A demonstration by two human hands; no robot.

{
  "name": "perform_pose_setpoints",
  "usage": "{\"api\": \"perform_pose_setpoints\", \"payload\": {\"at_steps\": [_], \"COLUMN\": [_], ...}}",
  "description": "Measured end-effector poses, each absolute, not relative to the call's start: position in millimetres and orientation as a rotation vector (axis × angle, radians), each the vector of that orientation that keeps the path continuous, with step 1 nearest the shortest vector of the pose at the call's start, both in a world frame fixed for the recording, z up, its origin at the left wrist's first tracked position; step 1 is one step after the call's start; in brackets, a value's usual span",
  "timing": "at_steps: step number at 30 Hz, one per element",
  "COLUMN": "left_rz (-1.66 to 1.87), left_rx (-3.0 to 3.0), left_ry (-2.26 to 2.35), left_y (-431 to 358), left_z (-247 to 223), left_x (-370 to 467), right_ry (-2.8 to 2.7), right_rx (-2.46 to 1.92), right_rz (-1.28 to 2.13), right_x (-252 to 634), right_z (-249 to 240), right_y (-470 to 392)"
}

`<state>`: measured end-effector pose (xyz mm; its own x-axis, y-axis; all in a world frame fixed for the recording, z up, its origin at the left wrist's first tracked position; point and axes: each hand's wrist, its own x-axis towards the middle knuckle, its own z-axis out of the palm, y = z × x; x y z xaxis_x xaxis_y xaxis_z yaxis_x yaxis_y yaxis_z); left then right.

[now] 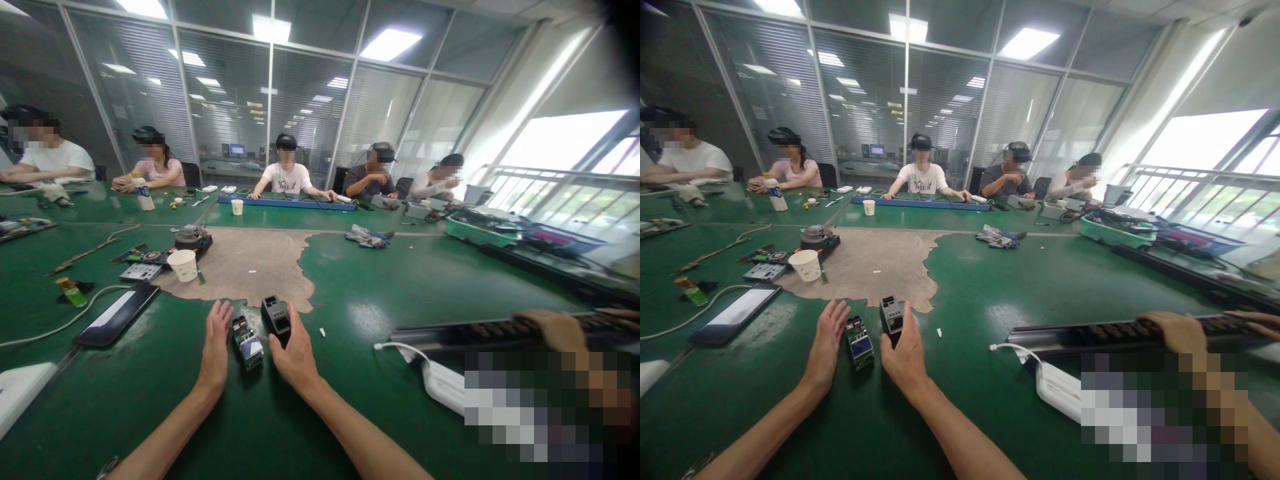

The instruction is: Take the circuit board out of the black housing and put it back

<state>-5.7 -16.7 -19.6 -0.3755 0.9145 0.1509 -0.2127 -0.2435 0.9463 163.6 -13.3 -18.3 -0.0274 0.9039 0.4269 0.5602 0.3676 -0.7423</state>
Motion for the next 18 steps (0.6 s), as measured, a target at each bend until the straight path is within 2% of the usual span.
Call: {"api": "perform_pose_setpoints", "payload": {"at_steps": [13,18], "left_rz": [1.708,1.706], "left_rx": [0.947,0.928], "left_ry": [1.134,1.118], "left_y": [-22.7,-22.9], "left_z": [-13.6,-15.9], "left_x": [-3.8,-4.8], "right_ry": [-1.659,-1.849], "right_rx": [-1.046,-1.074], "right_rz": [0.681,0.570], "right_x": [146.1,134.3], "right_z": [32.1,34.7], "right_y": [-41.7,-52.6]}}
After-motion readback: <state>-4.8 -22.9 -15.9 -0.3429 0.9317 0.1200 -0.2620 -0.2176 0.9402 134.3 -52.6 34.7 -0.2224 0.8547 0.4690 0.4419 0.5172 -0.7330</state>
